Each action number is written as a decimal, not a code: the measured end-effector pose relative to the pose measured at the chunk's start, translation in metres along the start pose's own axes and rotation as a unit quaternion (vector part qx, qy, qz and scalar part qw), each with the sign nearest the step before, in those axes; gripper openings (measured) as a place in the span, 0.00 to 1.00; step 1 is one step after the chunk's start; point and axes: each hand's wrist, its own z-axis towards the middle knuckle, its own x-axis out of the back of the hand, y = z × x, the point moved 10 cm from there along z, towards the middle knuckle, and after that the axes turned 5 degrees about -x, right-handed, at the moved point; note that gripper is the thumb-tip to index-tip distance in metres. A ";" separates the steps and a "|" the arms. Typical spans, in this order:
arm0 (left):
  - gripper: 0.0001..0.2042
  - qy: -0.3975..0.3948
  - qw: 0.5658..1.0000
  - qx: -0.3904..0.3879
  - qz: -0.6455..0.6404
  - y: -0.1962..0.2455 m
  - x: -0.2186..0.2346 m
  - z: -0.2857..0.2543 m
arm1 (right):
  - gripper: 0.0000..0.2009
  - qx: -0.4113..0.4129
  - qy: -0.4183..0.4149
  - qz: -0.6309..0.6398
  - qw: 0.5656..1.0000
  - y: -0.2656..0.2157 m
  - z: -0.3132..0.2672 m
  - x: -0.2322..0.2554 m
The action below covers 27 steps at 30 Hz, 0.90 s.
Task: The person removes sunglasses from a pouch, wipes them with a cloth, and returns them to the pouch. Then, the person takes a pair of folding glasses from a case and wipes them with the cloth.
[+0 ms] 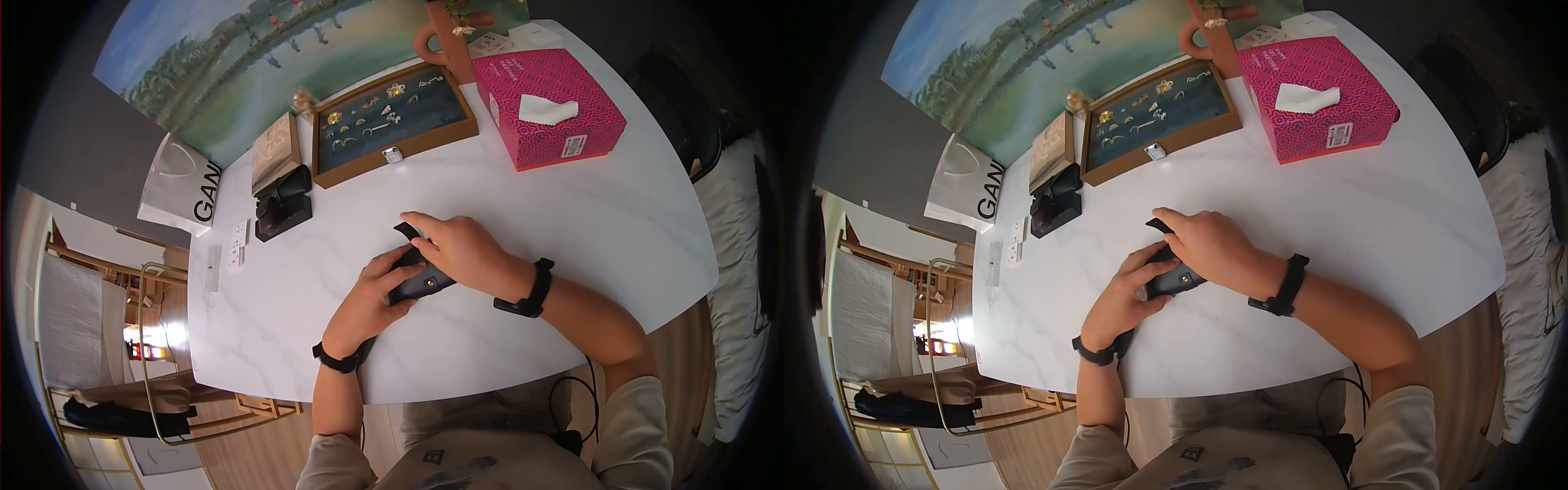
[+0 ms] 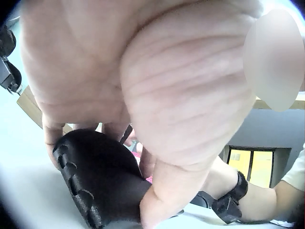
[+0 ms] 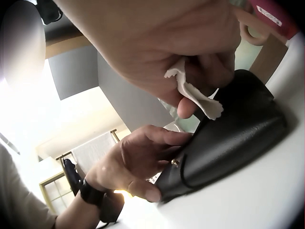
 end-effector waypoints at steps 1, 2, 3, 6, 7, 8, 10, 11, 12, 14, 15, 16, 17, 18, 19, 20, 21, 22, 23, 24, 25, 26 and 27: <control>0.30 -0.002 1.000 -0.002 -0.009 0.001 -0.001 0.000 | 0.09 0.031 0.018 0.016 0.999 -0.003 0.000 0.001; 0.30 -0.002 1.000 -0.002 -0.009 0.000 -0.001 0.000 | 0.08 0.061 0.037 0.032 0.997 -0.005 -0.001 0.003; 0.30 -0.002 1.000 -0.005 -0.010 0.000 -0.002 0.000 | 0.08 0.061 0.037 0.031 0.997 -0.003 0.000 0.002; 0.28 0.011 1.000 0.008 0.005 -0.002 0.000 -0.001 | 0.07 0.112 0.021 0.023 0.993 -0.009 0.000 0.000; 0.27 0.024 0.999 0.025 0.021 -0.004 0.003 -0.002 | 0.05 0.126 0.019 0.015 0.992 -0.013 -0.001 0.001; 0.27 0.024 0.999 0.025 0.021 -0.003 0.005 -0.002 | 0.04 0.139 0.017 0.006 0.990 -0.017 -0.002 0.001; 0.25 0.083 0.995 0.048 0.005 -0.008 0.021 -0.002 | 0.02 0.171 -0.004 -0.022 0.985 -0.021 -0.005 0.000; 0.25 0.083 0.995 0.048 0.006 -0.010 0.022 -0.002 | 0.01 0.201 -0.025 -0.050 0.978 -0.025 -0.008 -0.005; 0.25 0.088 0.995 0.055 0.001 -0.014 0.024 -0.003 | 0.01 0.202 -0.026 -0.049 0.978 -0.022 -0.008 -0.006; 0.24 0.093 0.994 0.061 -0.003 -0.018 0.025 -0.004 | 0.01 0.246 -0.047 -0.111 0.962 -0.024 -0.011 -0.018; 0.24 0.093 0.994 0.065 -0.008 -0.019 0.024 -0.004 | 0.01 0.247 -0.048 -0.111 0.962 -0.022 -0.012 -0.019; 0.24 0.093 0.993 0.069 -0.013 -0.020 0.023 -0.004 | 0.00 0.246 -0.058 -0.113 0.961 -0.022 -0.013 -0.022; 0.24 0.093 0.993 0.070 -0.013 -0.020 0.022 -0.005 | 0.00 0.245 -0.070 -0.116 0.960 -0.022 -0.014 -0.024; 0.24 0.094 0.993 0.070 -0.012 -0.019 0.022 -0.004 | 0.00 0.245 -0.071 -0.116 0.960 -0.022 -0.014 -0.025; 0.24 0.094 0.993 0.070 -0.010 -0.019 0.022 -0.005 | 0.01 0.240 -0.076 -0.125 0.960 -0.021 -0.013 -0.027; 0.24 0.094 0.993 0.070 -0.011 -0.019 0.022 -0.004 | 0.01 0.235 -0.081 -0.133 0.960 -0.020 -0.013 -0.028; 0.24 0.093 0.994 0.066 -0.004 -0.017 0.022 -0.004 | 0.01 0.235 -0.081 -0.133 0.960 -0.020 -0.013 -0.029; 0.24 0.092 0.994 0.061 0.002 -0.016 0.022 -0.004 | 0.01 0.231 -0.095 -0.147 0.957 -0.017 -0.013 -0.032; 0.24 0.092 0.994 0.062 0.002 -0.016 0.022 -0.004 | 0.01 0.227 -0.109 -0.162 0.954 -0.014 -0.013 -0.036; 0.24 0.091 0.994 0.063 0.001 -0.016 0.022 -0.004 | 0.01 0.227 -0.110 -0.162 0.954 -0.013 -0.014 -0.035; 0.24 0.091 0.994 0.064 0.000 -0.016 0.022 -0.004 | 0.01 0.235 -0.112 -0.160 0.952 -0.014 -0.016 -0.035; 0.24 0.091 0.994 0.065 0.000 -0.016 0.022 -0.004 | 0.02 0.243 -0.114 -0.159 0.950 -0.016 -0.017 -0.034; 0.24 0.090 0.994 0.067 -0.001 -0.016 0.022 -0.005 | 0.02 0.243 -0.115 -0.159 0.950 -0.017 -0.017 -0.034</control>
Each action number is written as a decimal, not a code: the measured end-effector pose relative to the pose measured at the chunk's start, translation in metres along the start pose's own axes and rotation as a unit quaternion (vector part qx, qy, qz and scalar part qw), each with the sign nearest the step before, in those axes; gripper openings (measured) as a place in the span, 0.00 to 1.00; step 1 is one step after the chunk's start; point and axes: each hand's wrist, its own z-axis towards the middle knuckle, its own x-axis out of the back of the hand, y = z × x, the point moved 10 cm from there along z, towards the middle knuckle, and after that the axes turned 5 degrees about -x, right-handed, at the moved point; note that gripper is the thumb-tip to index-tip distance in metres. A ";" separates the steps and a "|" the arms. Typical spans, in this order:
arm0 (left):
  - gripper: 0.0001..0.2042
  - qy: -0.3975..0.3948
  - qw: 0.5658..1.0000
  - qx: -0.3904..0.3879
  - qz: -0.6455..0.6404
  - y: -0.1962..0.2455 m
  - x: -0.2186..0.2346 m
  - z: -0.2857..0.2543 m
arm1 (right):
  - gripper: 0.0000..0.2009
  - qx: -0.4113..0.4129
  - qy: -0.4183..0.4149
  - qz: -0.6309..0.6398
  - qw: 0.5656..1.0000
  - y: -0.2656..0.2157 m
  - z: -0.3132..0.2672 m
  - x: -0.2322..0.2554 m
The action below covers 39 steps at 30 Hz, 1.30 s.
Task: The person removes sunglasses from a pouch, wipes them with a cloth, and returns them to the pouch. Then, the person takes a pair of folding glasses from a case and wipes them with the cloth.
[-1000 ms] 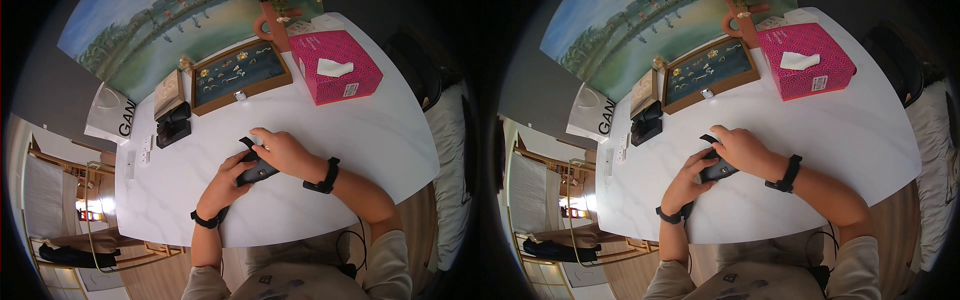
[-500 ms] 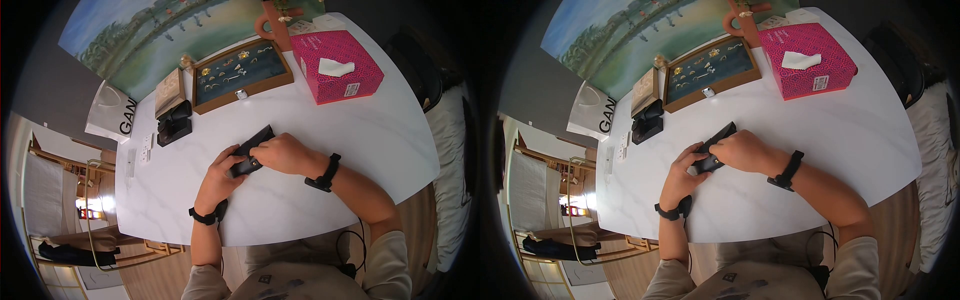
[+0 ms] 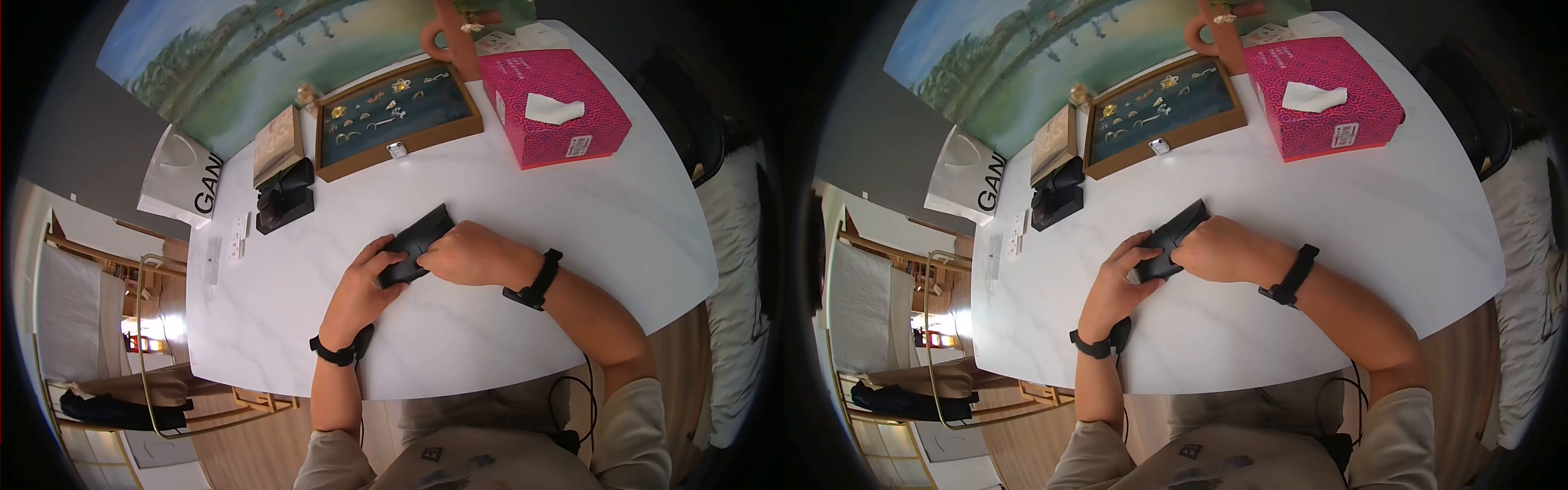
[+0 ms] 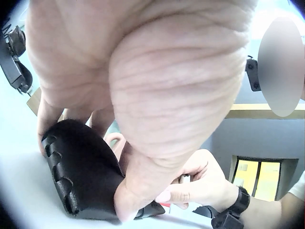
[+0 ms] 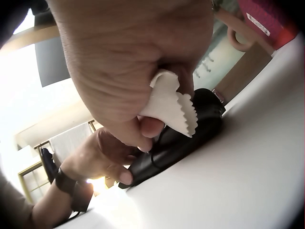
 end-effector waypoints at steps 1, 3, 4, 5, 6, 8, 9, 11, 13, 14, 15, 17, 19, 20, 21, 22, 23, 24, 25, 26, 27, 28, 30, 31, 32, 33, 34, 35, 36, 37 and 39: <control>0.24 -0.002 1.000 0.003 0.000 0.000 0.000 0.000 | 0.02 0.012 0.015 -0.001 1.000 -0.003 0.000 0.004; 0.25 -0.001 1.000 0.008 0.003 0.003 0.001 0.001 | 0.02 0.024 0.030 -0.001 0.999 -0.008 0.000 0.008; 0.26 -0.001 1.000 0.013 0.006 0.003 0.001 0.001 | 0.02 0.032 0.022 0.009 0.999 -0.011 0.000 0.007; 0.26 0.000 1.000 0.013 0.006 0.003 0.001 0.001 | 0.02 0.041 0.014 0.019 0.999 -0.014 0.000 0.007; 0.26 0.001 1.000 0.015 0.004 0.002 0.001 0.001 | 0.02 0.041 0.014 0.020 0.999 -0.014 0.000 0.007; 0.26 0.002 1.000 0.019 0.002 0.001 0.000 0.000 | 0.02 0.045 0.003 0.008 0.999 -0.015 0.000 0.005; 0.26 0.007 1.000 0.015 0.008 0.002 0.000 0.001 | 0.02 0.045 0.002 0.009 0.999 -0.016 -0.001 0.006; 0.26 0.012 1.000 0.012 0.013 0.004 0.001 0.000 | 0.03 0.062 -0.028 -0.052 0.996 -0.024 -0.003 -0.002; 0.27 -0.005 1.000 0.004 0.030 0.006 -0.002 0.001 | 0.03 0.070 -0.036 -0.088 0.993 -0.031 -0.005 -0.008; 0.27 -0.005 1.000 0.004 0.030 0.005 -0.001 0.001 | 0.03 0.078 -0.044 -0.123 0.988 -0.034 -0.006 -0.012; 0.28 -0.016 1.000 0.013 0.019 0.002 -0.002 0.001 | 0.03 0.078 -0.044 -0.123 0.988 -0.033 -0.007 -0.012; 0.28 -0.027 0.999 0.021 0.007 0.000 -0.004 0.000 | 0.02 0.017 -0.050 -0.063 0.997 -0.019 -0.005 -0.010; 0.28 -0.024 1.000 0.014 0.005 0.001 -0.004 0.000 | 0.02 -0.002 -0.041 -0.020 0.999 -0.008 -0.003 -0.005; 0.28 -0.024 1.000 0.014 0.006 0.001 -0.003 0.000 | 0.02 -0.021 -0.032 0.025 0.999 -0.003 -0.002 -0.002; 0.28 -0.027 0.999 0.019 -0.001 -0.001 -0.004 0.000 | 0.02 -0.020 -0.031 0.024 0.999 -0.003 -0.001 -0.003; 0.28 -0.031 0.999 0.025 -0.008 -0.003 -0.004 0.000 | 0.02 -0.061 0.005 0.077 0.995 0.006 0.000 0.004; 0.28 -0.030 0.999 0.025 -0.008 -0.003 -0.004 0.000 | 0.03 -0.101 0.042 0.129 0.986 0.015 0.000 0.010; 0.28 -0.029 0.999 0.017 -0.004 -0.001 -0.004 0.000 | 0.03 -0.100 0.042 0.129 0.986 0.015 0.001 0.010; 0.29 -0.027 1.000 0.009 0.000 0.000 -0.003 0.000 | 0.03 -0.127 0.040 0.193 0.972 0.021 0.000 0.009; 0.29 -0.021 1.000 0.010 0.002 -0.001 0.002 -0.001 | 0.04 -0.150 0.036 0.256 0.954 0.025 0.001 0.008; 0.29 -0.024 0.999 0.011 0.025 -0.003 0.008 -0.004 | 0.04 -0.139 0.032 0.255 0.956 0.026 0.001 0.003; 0.29 -0.022 0.998 0.012 0.050 -0.005 0.016 -0.007 | 0.05 -0.142 0.032 0.285 0.947 0.034 -0.001 -0.004; 0.29 0.003 0.997 0.028 0.079 -0.016 0.036 -0.013 | 0.06 -0.125 0.025 0.313 0.941 0.031 0.003 -0.002; 0.29 0.010 0.994 0.041 0.099 -0.023 0.043 -0.017 | 0.06 -0.201 -0.014 0.361 0.910 0.037 0.000 -0.007; 0.29 0.029 0.993 0.046 0.104 -0.029 0.050 -0.020 | 0.07 -0.275 -0.055 0.402 0.872 0.043 -0.007 -0.016; 0.29 0.029 0.986 0.022 0.160 -0.029 0.049 -0.021 | 0.07 -0.257 -0.064 0.395 0.880 0.041 -0.005 -0.017; 0.29 0.026 0.976 0.002 0.217 -0.029 0.047 -0.022 | 0.08 -0.267 -0.055 0.412 0.870 0.047 -0.006 -0.022; 0.28 0.041 0.965 -0.010 0.257 -0.026 0.044 -0.025 | 0.09 -0.280 -0.048 0.431 0.856 0.051 -0.008 -0.028; 0.23 0.054 0.951 -0.022 0.302 -0.022 0.040 -0.028 | 0.09 -0.265 -0.058 0.431 0.860 0.050 -0.006 -0.030; 0.21 0.062 0.937 -0.037 0.342 -0.010 0.035 -0.030 | 0.08 -0.272 -0.054 0.440 0.854 0.054 -0.007 -0.030; 0.15 0.071 0.899 -0.088 0.423 0.013 0.027 -0.029 | 0.08 -0.293 -0.047 0.462 0.836 0.057 -0.008 -0.032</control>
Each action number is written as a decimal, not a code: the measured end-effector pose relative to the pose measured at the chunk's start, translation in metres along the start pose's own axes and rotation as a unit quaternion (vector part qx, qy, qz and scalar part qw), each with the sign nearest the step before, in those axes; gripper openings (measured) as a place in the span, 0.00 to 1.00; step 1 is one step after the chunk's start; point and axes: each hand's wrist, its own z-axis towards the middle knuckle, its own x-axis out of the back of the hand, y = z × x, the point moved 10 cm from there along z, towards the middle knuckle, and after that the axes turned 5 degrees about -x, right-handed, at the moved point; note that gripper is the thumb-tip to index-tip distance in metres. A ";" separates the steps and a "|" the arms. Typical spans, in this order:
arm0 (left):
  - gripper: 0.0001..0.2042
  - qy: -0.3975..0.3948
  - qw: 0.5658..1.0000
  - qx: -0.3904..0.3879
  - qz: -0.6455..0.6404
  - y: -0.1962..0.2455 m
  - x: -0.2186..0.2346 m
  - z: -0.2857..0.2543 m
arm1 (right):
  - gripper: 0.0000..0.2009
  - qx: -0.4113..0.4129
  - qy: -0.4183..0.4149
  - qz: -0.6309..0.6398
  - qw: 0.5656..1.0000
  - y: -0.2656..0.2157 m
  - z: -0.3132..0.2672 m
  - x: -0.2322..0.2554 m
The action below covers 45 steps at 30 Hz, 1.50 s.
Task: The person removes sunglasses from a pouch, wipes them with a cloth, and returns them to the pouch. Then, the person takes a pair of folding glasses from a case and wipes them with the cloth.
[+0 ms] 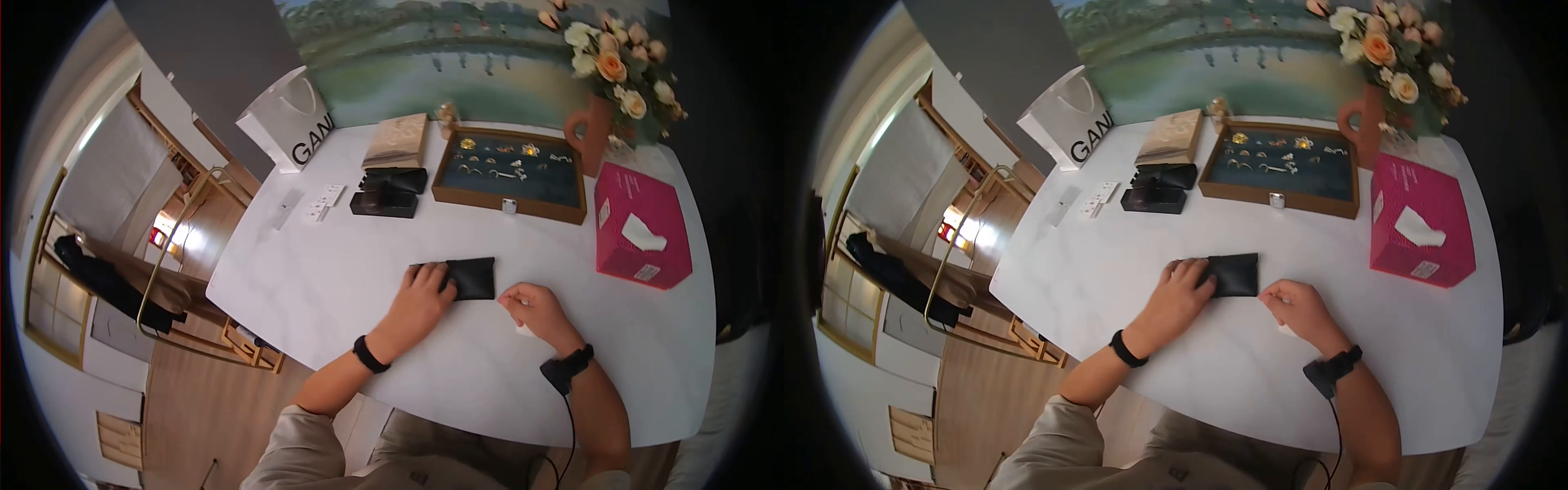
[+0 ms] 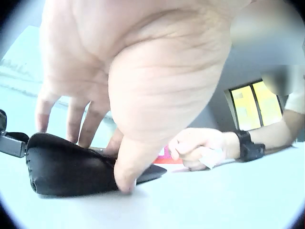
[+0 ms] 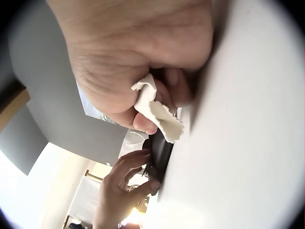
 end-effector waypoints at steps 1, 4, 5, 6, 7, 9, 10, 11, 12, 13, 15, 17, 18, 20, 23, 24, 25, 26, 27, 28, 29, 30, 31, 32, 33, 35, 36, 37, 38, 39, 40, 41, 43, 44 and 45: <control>0.15 0.006 1.000 0.006 0.003 0.001 -0.002 -0.001 | 0.08 0.004 -0.005 -0.006 1.000 0.000 0.000 -0.001; 0.10 0.006 0.999 -0.041 0.012 0.014 -0.009 -0.001 | 0.08 0.013 -0.020 0.008 1.000 0.001 0.001 -0.003; 0.10 0.011 0.999 -0.035 0.015 0.012 -0.007 -0.001 | 0.07 0.007 -0.018 0.009 1.000 0.002 0.001 -0.003; 0.10 0.002 1.000 -0.028 0.009 0.009 -0.007 -0.001 | 0.06 0.001 -0.016 0.009 1.000 0.004 0.001 -0.003; 0.10 -0.007 1.000 -0.022 0.001 0.008 -0.008 -0.002 | 0.06 0.002 -0.020 0.005 1.000 0.005 0.001 -0.004; 0.09 -0.001 1.000 -0.009 0.001 0.000 -0.008 -0.007 | 0.06 0.006 -0.020 0.015 1.000 0.006 0.002 -0.003; 0.09 0.002 1.000 -0.001 0.001 -0.006 -0.009 -0.011 | 0.06 0.007 -0.021 0.012 1.000 0.006 0.002 -0.003; 0.09 0.003 1.000 0.001 0.001 -0.012 -0.009 -0.014 | 0.06 0.006 -0.019 0.015 1.000 0.006 0.001 -0.003; 0.08 -0.009 1.000 0.025 0.010 -0.024 -0.011 -0.018 | 0.06 0.005 -0.018 0.018 1.000 0.006 0.002 -0.003; 0.08 -0.022 0.998 0.050 0.019 -0.037 -0.014 -0.023 | 0.06 0.005 -0.020 0.016 1.000 0.005 0.002 -0.004; 0.08 0.005 0.996 0.084 0.039 -0.062 -0.016 -0.035 | 0.05 0.021 -0.011 0.009 1.000 -0.001 -0.001 -0.003; 0.08 0.000 0.993 0.097 0.073 -0.079 -0.022 -0.046 | 0.05 0.020 -0.012 0.015 1.000 0.000 0.000 -0.004; 0.08 0.000 0.992 0.102 0.075 -0.086 -0.026 -0.051 | 0.05 0.018 -0.010 0.021 1.000 0.000 0.000 -0.004; 0.11 -0.012 0.993 0.088 0.084 -0.091 -0.030 -0.057 | 0.04 0.020 -0.014 0.016 1.000 -0.002 0.000 -0.005; 0.13 -0.023 0.992 0.090 0.089 -0.104 -0.031 -0.065 | 0.05 0.025 -0.015 0.017 0.999 -0.001 0.001 -0.005; 0.13 -0.023 0.992 0.089 0.086 -0.107 -0.031 -0.067 | 0.05 0.029 -0.013 0.022 0.999 0.000 0.001 -0.004; 0.14 -0.021 0.992 0.100 0.068 -0.114 -0.029 -0.071 | 0.05 0.027 -0.011 0.022 0.999 0.001 0.000 -0.003; 0.14 -0.019 0.992 0.111 0.051 -0.120 -0.028 -0.074 | 0.05 0.025 -0.008 0.022 0.999 0.001 0.000 -0.002; 0.14 -0.019 0.993 0.108 0.049 -0.121 -0.028 -0.076 | 0.05 0.023 -0.006 0.022 0.999 0.001 0.000 -0.002; 0.15 -0.015 0.993 0.104 0.059 -0.119 -0.028 -0.078 | 0.05 0.021 -0.004 0.022 1.000 0.000 -0.001 -0.002; 0.15 -0.010 0.992 0.100 0.070 -0.118 -0.028 -0.081 | 0.05 0.020 -0.005 0.020 1.000 -0.002 -0.002 -0.003; 0.15 -0.011 0.993 0.098 0.069 -0.115 -0.029 -0.083 | 0.05 0.019 -0.007 0.018 1.000 -0.003 -0.002 -0.003; 0.16 -0.009 0.992 0.101 0.070 -0.113 -0.028 -0.084 | 0.05 0.018 -0.004 0.020 1.000 -0.003 -0.001 -0.002; 0.17 -0.008 0.992 0.104 0.072 -0.112 -0.027 -0.086 | 0.06 0.021 -0.008 0.014 1.000 -0.002 0.000 -0.002; 0.17 -0.010 0.992 0.102 0.070 -0.111 -0.026 -0.087 | 0.07 0.023 -0.013 0.009 1.000 -0.001 0.000 -0.003; 0.17 -0.019 0.994 0.097 0.039 -0.112 -0.024 -0.089 | 0.07 0.021 -0.011 0.009 1.000 0.000 0.000 -0.002; 0.17 -0.020 0.995 0.095 0.037 -0.112 -0.020 -0.089 | 0.07 0.020 -0.011 0.007 1.000 0.000 -0.001 -0.002; 0.17 -0.028 0.994 0.109 0.005 -0.115 -0.018 -0.089 | 0.07 0.018 -0.010 0.008 1.000 -0.001 -0.001 -0.002; 0.18 -0.036 0.991 0.123 -0.027 -0.119 -0.016 -0.088 | 0.07 0.019 -0.011 0.007 1.000 -0.002 -0.001 -0.003; 0.18 -0.036 0.992 0.121 -0.027 -0.119 -0.013 -0.086 | 0.07 0.020 -0.013 0.008 1.000 -0.003 -0.002 -0.003; 0.18 -0.039 0.989 0.132 -0.053 -0.122 -0.012 -0.085 | 0.07 0.020 -0.011 0.009 1.000 -0.002 -0.001 -0.002; 0.19 -0.042 0.986 0.143 -0.078 -0.126 -0.011 -0.084 | 0.07 0.019 -0.012 0.009 1.000 0.000 0.000 -0.002; 0.19 -0.040 0.983 0.148 -0.098 -0.136 -0.015 -0.083 | 0.07 0.018 -0.010 0.011 1.000 0.002 0.001 -0.001; 0.20 -0.038 0.980 0.154 -0.120 -0.141 -0.018 -0.083 | 0.07 0.019 -0.012 0.010 1.000 0.001 0.000 -0.002; 0.20 -0.039 0.980 0.152 -0.120 -0.142 -0.021 -0.083 | 0.07 0.020 -0.015 0.008 1.000 0.000 -0.001 -0.002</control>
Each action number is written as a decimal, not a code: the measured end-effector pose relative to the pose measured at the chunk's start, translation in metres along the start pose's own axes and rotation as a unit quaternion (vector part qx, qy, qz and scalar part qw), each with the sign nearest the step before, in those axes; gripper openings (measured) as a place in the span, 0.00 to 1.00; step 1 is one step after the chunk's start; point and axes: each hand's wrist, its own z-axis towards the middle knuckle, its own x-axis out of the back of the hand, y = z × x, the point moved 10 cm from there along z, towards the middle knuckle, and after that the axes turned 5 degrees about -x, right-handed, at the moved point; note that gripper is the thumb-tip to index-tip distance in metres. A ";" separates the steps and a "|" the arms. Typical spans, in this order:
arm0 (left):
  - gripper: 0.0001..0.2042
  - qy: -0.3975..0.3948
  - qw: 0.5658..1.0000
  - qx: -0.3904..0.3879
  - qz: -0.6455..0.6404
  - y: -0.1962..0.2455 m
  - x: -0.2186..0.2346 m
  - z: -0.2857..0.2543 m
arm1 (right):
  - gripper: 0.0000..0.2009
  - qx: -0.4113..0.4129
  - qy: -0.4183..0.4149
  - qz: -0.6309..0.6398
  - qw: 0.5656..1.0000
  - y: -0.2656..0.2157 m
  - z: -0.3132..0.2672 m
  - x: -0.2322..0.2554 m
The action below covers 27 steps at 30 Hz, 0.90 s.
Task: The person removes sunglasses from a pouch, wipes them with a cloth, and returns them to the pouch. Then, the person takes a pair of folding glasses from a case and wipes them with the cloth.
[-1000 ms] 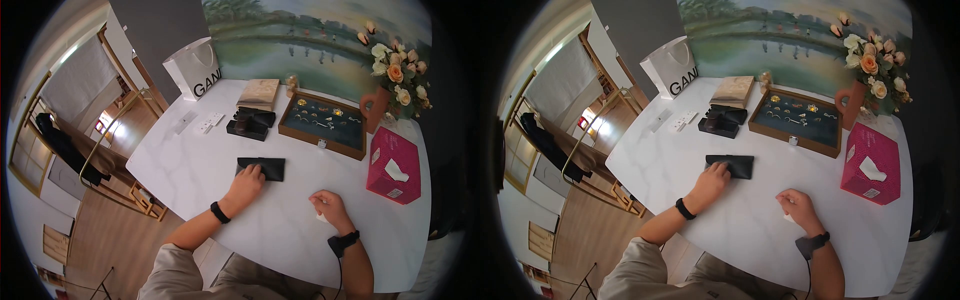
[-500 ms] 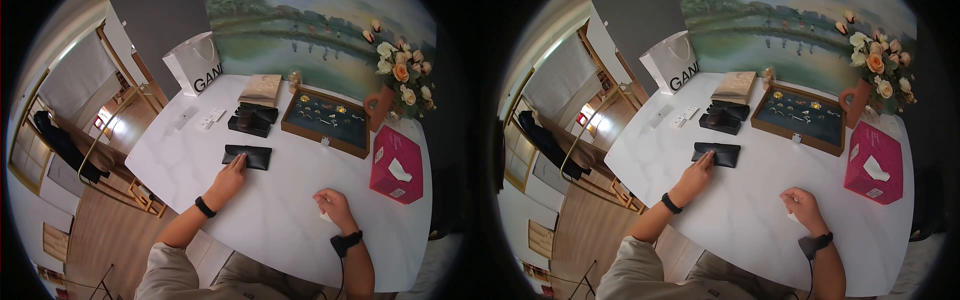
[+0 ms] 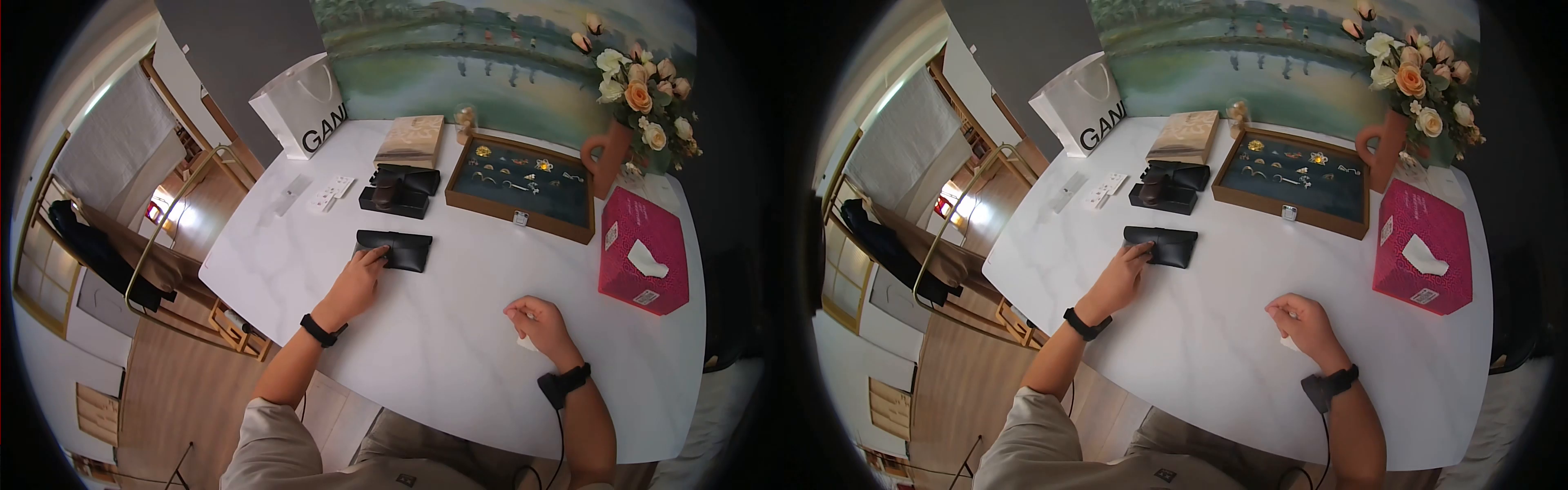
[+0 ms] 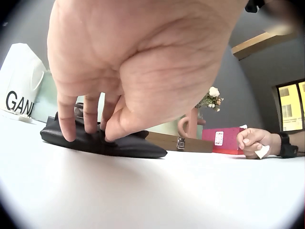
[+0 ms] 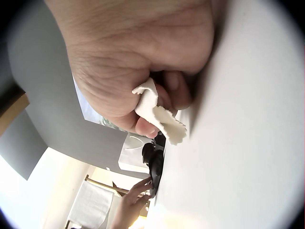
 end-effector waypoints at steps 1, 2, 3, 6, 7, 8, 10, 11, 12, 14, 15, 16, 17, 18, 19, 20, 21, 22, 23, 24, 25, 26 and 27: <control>0.20 0.002 1.000 0.002 0.005 0.000 0.000 0.001 | 0.07 0.000 0.001 0.001 1.000 0.001 0.000 0.001; 0.20 0.003 1.000 0.004 0.011 -0.001 0.000 0.002 | 0.07 0.002 -0.002 0.003 1.000 0.002 0.000 0.000; 0.20 0.003 1.000 0.002 0.012 -0.001 0.000 0.004 | 0.07 0.005 -0.005 0.006 1.000 0.001 0.000 0.000; 0.18 0.002 0.999 -0.019 0.050 0.000 0.006 0.013 | 0.06 0.000 -0.002 0.016 1.000 0.000 -0.001 0.000; 0.16 0.006 0.998 -0.029 0.053 0.000 0.010 0.018 | 0.06 0.002 0.000 0.019 1.000 0.000 -0.001 0.001; 0.14 0.011 0.998 -0.039 0.056 0.001 0.014 0.023 | 0.06 -0.001 -0.002 0.020 1.000 0.001 0.000 0.000; 0.15 0.002 0.998 -0.034 0.052 -0.004 0.014 0.034 | 0.06 -0.002 0.000 0.023 1.000 0.003 0.000 0.001; 0.17 -0.006 0.999 -0.025 0.046 -0.006 0.014 0.039 | 0.06 -0.007 -0.003 0.029 1.000 0.006 0.000 0.001; 0.17 -0.006 0.998 -0.029 0.048 -0.006 0.015 0.043 | 0.06 -0.012 -0.006 0.035 0.999 0.008 0.001 0.002; 0.22 -0.061 0.997 0.017 0.034 -0.010 0.011 0.049 | 0.06 -0.007 -0.002 0.034 0.999 0.007 0.001 0.003; 0.22 -0.061 0.997 0.015 0.037 -0.008 0.012 0.051 | 0.06 -0.005 0.000 0.030 1.000 0.006 0.001 0.003; 0.24 -0.066 0.997 0.032 0.034 -0.011 0.011 0.051 | 0.06 -0.002 0.001 0.032 0.999 0.006 0.001 0.004; 0.26 -0.072 0.996 0.050 0.031 -0.014 0.011 0.050 | 0.06 -0.002 0.000 0.022 1.000 0.006 0.001 0.003; 0.26 -0.074 0.996 0.048 0.035 -0.013 0.011 0.047 | 0.06 -0.001 -0.001 0.012 1.000 0.006 0.001 0.003; 0.27 -0.057 0.995 0.046 0.067 -0.014 0.016 0.041 | 0.06 0.000 0.000 0.016 1.000 0.005 0.001 0.004; 0.29 -0.042 0.993 0.042 0.098 -0.016 0.021 0.036 | 0.06 0.013 -0.002 0.017 1.000 0.001 -0.001 0.004; 0.29 -0.047 0.993 0.037 0.100 -0.019 0.022 0.030 | 0.07 0.025 -0.004 0.019 1.000 -0.001 -0.003 0.004; 0.30 -0.062 0.986 0.085 0.133 -0.037 0.024 0.021 | 0.07 0.024 0.002 0.026 0.999 0.000 -0.004 0.006; 0.33 -0.077 0.974 0.131 0.166 -0.053 0.027 0.012 | 0.07 0.027 -0.008 0.022 0.999 0.000 -0.004 0.006; 0.33 -0.083 0.974 0.123 0.171 -0.060 0.029 0.008 | 0.07 0.032 -0.019 0.018 0.999 -0.001 -0.004 0.005; 0.33 -0.097 0.961 0.184 0.181 -0.079 0.035 -0.003 | 0.07 0.032 -0.014 0.027 0.999 -0.002 -0.004 0.006; 0.33 -0.109 0.944 0.245 0.191 -0.099 0.040 -0.015 | 0.07 0.030 -0.017 0.019 0.999 -0.005 -0.005 0.006; 0.33 -0.111 0.944 0.242 0.196 -0.109 0.043 -0.019 | 0.08 0.028 -0.021 0.010 0.999 -0.006 -0.006 0.005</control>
